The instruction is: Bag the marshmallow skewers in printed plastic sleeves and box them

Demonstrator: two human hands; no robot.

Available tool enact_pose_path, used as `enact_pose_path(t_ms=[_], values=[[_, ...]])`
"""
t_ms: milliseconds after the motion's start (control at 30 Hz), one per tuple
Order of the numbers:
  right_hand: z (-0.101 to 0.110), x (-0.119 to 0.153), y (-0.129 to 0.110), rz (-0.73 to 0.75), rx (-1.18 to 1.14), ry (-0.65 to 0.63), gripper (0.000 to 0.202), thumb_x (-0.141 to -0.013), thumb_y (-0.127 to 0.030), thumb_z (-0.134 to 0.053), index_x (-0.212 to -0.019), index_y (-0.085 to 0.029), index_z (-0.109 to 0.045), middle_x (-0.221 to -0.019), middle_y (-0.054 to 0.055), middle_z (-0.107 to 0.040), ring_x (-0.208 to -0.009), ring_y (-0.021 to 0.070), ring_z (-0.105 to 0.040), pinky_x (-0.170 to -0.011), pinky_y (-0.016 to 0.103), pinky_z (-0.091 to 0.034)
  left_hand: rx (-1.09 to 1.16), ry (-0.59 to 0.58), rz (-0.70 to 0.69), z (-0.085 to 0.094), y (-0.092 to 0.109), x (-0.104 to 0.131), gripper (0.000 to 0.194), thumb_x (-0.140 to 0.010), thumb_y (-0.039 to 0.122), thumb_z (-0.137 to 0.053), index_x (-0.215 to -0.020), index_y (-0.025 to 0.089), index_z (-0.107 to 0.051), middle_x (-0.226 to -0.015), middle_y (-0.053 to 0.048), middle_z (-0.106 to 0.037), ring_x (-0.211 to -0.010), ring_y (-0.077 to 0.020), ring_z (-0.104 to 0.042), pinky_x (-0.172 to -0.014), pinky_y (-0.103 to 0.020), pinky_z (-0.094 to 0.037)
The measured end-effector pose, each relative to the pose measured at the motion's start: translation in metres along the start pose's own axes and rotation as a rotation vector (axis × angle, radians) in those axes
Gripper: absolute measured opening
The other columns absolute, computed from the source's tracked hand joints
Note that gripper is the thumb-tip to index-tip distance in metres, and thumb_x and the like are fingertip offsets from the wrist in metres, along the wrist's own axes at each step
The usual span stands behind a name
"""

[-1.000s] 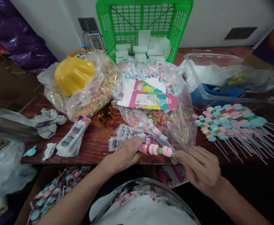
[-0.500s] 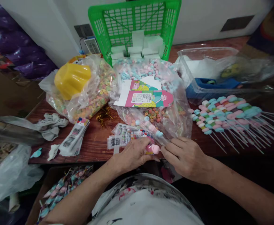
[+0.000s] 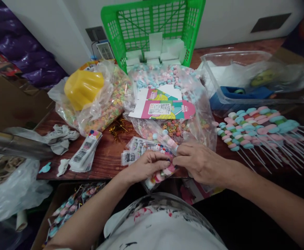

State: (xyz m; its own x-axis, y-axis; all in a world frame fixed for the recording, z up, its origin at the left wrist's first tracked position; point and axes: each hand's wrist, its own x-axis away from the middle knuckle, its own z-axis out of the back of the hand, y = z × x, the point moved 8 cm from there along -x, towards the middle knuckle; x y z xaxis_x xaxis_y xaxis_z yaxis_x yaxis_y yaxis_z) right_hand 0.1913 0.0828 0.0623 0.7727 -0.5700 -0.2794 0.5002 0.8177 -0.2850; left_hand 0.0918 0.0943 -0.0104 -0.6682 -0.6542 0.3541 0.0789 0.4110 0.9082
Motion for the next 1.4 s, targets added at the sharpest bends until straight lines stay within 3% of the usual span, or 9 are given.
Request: enact_pose_path(t_ms=[100,367,533,633,733,833,1067,1233,1400], values=[[0.013,-0.007,0.006,-0.057,-0.063,0.070,0.020,-0.091,-0.015,-0.045,-0.085,-0.015,-0.064,-0.076,0.005,-0.056,-0.072,0.0152,-0.048,-0.065,0.028,-0.034,0.148,0.155,0.018,0.010,-0.006,-0.002,0.036,-0.063,0.044,-0.078,-0.072,0.011,-0.069,-0.054,0.001,-0.057,-0.043,-0.0062,-0.047,-0.043,-0.018,-0.035],[-0.001,-0.025,0.012,-0.103,-0.137,0.198,0.021,-0.087,-0.008,-0.041,-0.073,-0.016,-0.054,-0.069,0.002,-0.052,-0.065,0.0139,-0.046,-0.061,0.028,-0.035,0.191,0.462,-0.263,0.029,0.007,-0.003,0.032,-0.066,0.042,-0.077,-0.070,0.012,-0.068,-0.046,0.003,-0.054,-0.036,-0.0042,-0.042,-0.034,-0.015,-0.029],[0.003,-0.022,0.033,-0.432,-0.534,0.612,0.033,-0.086,-0.021,-0.057,-0.118,-0.022,-0.050,-0.097,0.003,-0.058,-0.075,0.0127,-0.053,-0.067,0.026,-0.044,0.282,0.622,-0.380,0.055,0.013,0.010,0.026,-0.073,0.041,-0.072,-0.080,0.017,-0.068,-0.046,0.006,-0.049,-0.034,-0.0044,-0.034,-0.031,-0.016,-0.024],[-0.014,-0.024,0.026,-0.551,-0.597,0.692,0.022,-0.078,-0.023,-0.066,-0.098,-0.022,-0.058,-0.083,-0.001,-0.056,-0.066,0.0113,-0.050,-0.058,0.024,-0.041,0.046,0.712,-0.598,0.061,0.037,0.026,0.016,-0.077,0.034,-0.070,-0.075,0.018,-0.071,-0.059,0.002,-0.055,-0.051,-0.0076,-0.049,-0.047,-0.020,-0.041],[-0.027,-0.030,0.016,-0.512,-0.593,0.715,0.009,-0.083,-0.019,-0.059,-0.074,-0.019,-0.059,-0.070,-0.001,-0.052,-0.068,0.0127,-0.051,-0.063,0.026,-0.041,-0.175,0.719,-0.746,0.054,0.050,0.035,0.012,-0.083,0.028,-0.065,-0.084,0.021,-0.074,-0.079,-0.003,-0.062,-0.079,-0.0133,-0.057,-0.075,-0.025,-0.047],[-0.026,-0.027,0.018,-0.487,-0.661,0.833,0.010,-0.085,-0.017,-0.057,-0.077,-0.020,-0.064,-0.080,0.001,-0.057,-0.076,0.0138,-0.055,-0.068,0.027,-0.045,-0.194,0.673,-0.741,0.052,0.042,0.035,0.019,-0.087,0.026,-0.059,-0.100,0.023,-0.072,-0.097,-0.004,-0.063,-0.094,-0.0155,-0.057,-0.086,-0.027,-0.045],[-0.031,-0.023,0.015,-0.520,-0.823,0.876,0.009,-0.081,-0.019,-0.063,-0.083,-0.023,-0.070,-0.083,0.001,-0.059,-0.078,0.0141,-0.056,-0.071,0.028,-0.048,-0.193,0.637,-0.648,0.046,0.029,0.038,0.020,-0.088,0.026,-0.056,-0.076,0.018,-0.070,-0.079,-0.002,-0.061,-0.077,-0.0138,-0.057,-0.075,-0.024,-0.045],[-0.042,-0.024,0.021,-0.490,-1.050,0.731,0.004,-0.079,-0.022,-0.067,-0.077,-0.022,-0.071,-0.074,0.000,-0.059,-0.071,0.0136,-0.056,-0.067,0.028,-0.047,-0.272,0.570,-0.603,0.041,0.039,0.043,0.023,-0.086,0.028,-0.059,-0.068,0.018,-0.071,-0.080,-0.005,-0.065,-0.084,-0.0181,-0.059,-0.082,-0.028,-0.044],[-0.026,-0.023,0.015,-0.377,-0.901,0.702,0.006,-0.077,-0.017,-0.068,-0.073,-0.021,-0.069,-0.068,-0.001,-0.058,-0.065,0.0126,-0.055,-0.061,0.026,-0.045,-0.163,0.420,-0.454,0.035,0.024,0.034,0.026,-0.085,0.034,-0.060,-0.069,0.016,-0.070,-0.073,-0.003,-0.060,-0.074,-0.0150,-0.054,-0.074,-0.025,-0.042]])
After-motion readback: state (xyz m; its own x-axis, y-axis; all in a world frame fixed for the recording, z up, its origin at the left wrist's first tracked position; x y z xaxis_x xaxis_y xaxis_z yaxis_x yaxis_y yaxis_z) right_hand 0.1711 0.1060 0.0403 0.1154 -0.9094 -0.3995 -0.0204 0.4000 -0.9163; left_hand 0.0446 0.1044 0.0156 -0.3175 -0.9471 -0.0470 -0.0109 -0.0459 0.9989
